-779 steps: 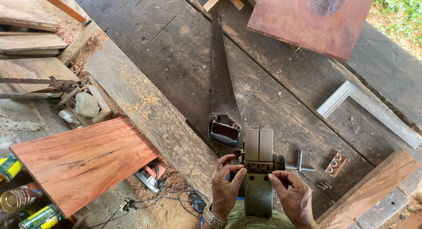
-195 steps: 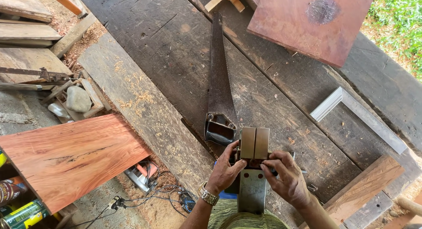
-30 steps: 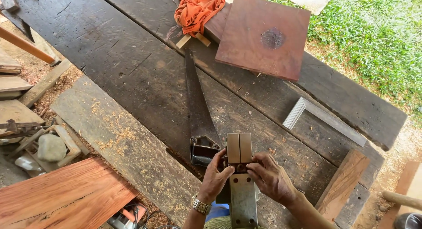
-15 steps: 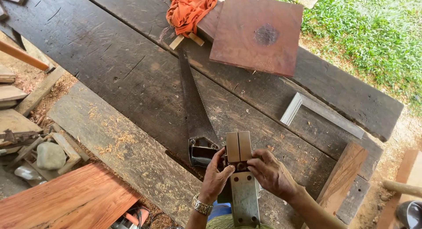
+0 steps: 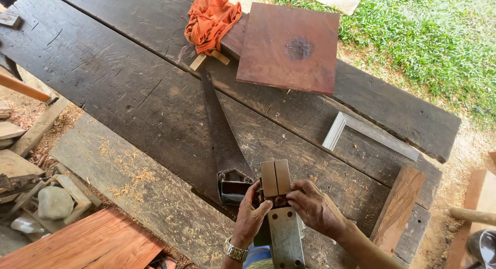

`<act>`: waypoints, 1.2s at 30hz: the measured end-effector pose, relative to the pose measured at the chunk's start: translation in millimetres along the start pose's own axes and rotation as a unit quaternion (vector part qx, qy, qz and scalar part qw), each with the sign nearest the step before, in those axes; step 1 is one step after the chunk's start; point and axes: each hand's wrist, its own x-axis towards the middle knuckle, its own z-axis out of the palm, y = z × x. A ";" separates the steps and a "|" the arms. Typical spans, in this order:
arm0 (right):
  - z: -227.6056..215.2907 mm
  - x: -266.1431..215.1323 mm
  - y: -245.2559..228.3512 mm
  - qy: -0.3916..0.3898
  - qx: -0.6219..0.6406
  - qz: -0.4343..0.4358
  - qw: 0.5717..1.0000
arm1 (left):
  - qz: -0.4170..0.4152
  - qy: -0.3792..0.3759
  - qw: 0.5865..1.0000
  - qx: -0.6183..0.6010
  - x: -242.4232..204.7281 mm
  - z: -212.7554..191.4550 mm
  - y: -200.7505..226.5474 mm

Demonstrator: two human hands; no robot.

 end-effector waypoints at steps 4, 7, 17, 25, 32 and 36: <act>2.2 -1.9 -2.2 0.003 -0.024 0.005 1.000 | 0.001 0.006 1.000 0.022 -2.4 0.8 2.3; -0.8 -2.4 -5.9 0.012 -0.020 0.007 1.000 | -0.004 0.003 1.000 0.013 -3.7 0.9 5.9; -0.8 -3.0 -7.3 0.005 -0.004 0.028 1.000 | 0.008 -0.003 1.000 0.022 -2.2 1.0 0.6; 1.5 -5.0 -6.5 0.013 -0.007 0.032 0.999 | 0.002 -0.007 1.000 0.007 -2.6 0.9 5.6; 2.6 -4.6 -14.8 0.042 -0.017 0.018 0.999 | 0.004 0.002 1.000 0.009 -1.0 -0.2 -3.0; 10.2 -10.3 -13.0 0.066 -0.025 0.020 0.997 | 0.019 0.003 0.999 0.048 -4.0 0.8 -1.1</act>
